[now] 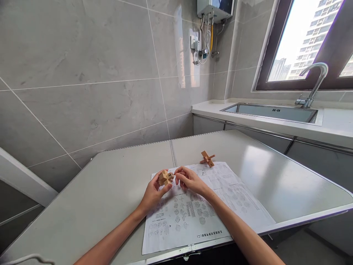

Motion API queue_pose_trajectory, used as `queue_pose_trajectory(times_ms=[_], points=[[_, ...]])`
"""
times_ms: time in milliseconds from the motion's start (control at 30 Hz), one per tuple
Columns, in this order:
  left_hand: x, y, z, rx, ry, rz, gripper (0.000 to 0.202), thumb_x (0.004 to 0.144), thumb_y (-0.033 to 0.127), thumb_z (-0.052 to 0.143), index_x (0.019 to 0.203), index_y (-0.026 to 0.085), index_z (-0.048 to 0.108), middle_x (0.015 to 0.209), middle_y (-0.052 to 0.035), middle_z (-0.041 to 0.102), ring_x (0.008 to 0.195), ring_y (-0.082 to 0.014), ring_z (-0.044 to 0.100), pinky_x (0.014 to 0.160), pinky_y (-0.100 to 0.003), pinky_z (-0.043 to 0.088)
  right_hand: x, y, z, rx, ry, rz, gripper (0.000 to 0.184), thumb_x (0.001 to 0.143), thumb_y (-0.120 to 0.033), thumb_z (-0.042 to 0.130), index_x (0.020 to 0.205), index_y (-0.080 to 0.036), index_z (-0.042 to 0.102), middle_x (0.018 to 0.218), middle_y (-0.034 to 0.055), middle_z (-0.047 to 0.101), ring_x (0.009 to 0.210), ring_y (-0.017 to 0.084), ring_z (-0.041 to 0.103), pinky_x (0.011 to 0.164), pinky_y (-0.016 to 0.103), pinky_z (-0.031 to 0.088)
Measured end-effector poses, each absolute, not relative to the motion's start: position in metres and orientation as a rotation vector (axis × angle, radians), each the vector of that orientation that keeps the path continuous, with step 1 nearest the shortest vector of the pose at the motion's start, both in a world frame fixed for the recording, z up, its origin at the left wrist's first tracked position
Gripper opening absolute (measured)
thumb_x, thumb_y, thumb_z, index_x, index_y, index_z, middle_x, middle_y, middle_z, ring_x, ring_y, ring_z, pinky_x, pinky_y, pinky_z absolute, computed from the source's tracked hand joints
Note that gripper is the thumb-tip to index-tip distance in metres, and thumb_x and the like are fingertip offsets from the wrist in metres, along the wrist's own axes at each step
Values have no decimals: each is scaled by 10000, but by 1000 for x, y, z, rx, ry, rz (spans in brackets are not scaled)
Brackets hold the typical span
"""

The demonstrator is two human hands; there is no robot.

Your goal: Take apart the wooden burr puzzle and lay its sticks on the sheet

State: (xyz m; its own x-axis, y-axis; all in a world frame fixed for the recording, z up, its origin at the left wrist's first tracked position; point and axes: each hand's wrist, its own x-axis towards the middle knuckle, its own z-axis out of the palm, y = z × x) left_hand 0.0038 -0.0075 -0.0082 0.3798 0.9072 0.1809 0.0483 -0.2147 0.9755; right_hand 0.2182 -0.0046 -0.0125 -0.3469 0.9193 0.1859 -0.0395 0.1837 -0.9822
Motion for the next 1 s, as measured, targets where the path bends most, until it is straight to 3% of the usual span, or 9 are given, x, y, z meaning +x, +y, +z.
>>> queue_pose_trajectory(times_ms=[133,267,433,600,1000], points=[[4,-12,-6,1660,934,955,656,837,460,814,1396,234,557,1397,-114,648,1300,-292,621,1142,-441,459,220,-3,-17,-915,-1590,1285,457,989,-629,562,832,-199,537,708,-6,607,548,118,530,532,263,389],[4,-16,-3,1752,1000,954,654,821,484,814,1382,239,583,1400,-97,650,1284,-289,620,1128,-422,458,221,-5,-12,-889,-1689,1431,462,957,-648,607,896,-189,601,687,-3,622,558,128,548,543,263,405],[3,-16,-1,1866,959,966,538,859,561,752,1279,243,645,1206,-67,714,1062,-249,676,973,-384,523,224,-8,-5,-777,-1792,1641,440,921,-623,674,932,-185,634,759,9,658,600,131,588,554,255,421],[2,-17,1,1996,938,986,518,799,550,825,1202,261,675,1195,-65,673,1108,-253,634,974,-371,498,226,-6,-9,-747,-1907,1615,391,952,-564,658,904,-177,650,671,-17,620,539,104,494,541,249,380],[0,-16,0,2036,929,1001,542,831,536,806,1281,279,648,1252,-73,652,1175,-267,615,1044,-404,482,224,-6,-14,-789,-1844,1540,381,937,-546,686,850,-181,615,656,-31,543,577,116,477,556,254,332]])
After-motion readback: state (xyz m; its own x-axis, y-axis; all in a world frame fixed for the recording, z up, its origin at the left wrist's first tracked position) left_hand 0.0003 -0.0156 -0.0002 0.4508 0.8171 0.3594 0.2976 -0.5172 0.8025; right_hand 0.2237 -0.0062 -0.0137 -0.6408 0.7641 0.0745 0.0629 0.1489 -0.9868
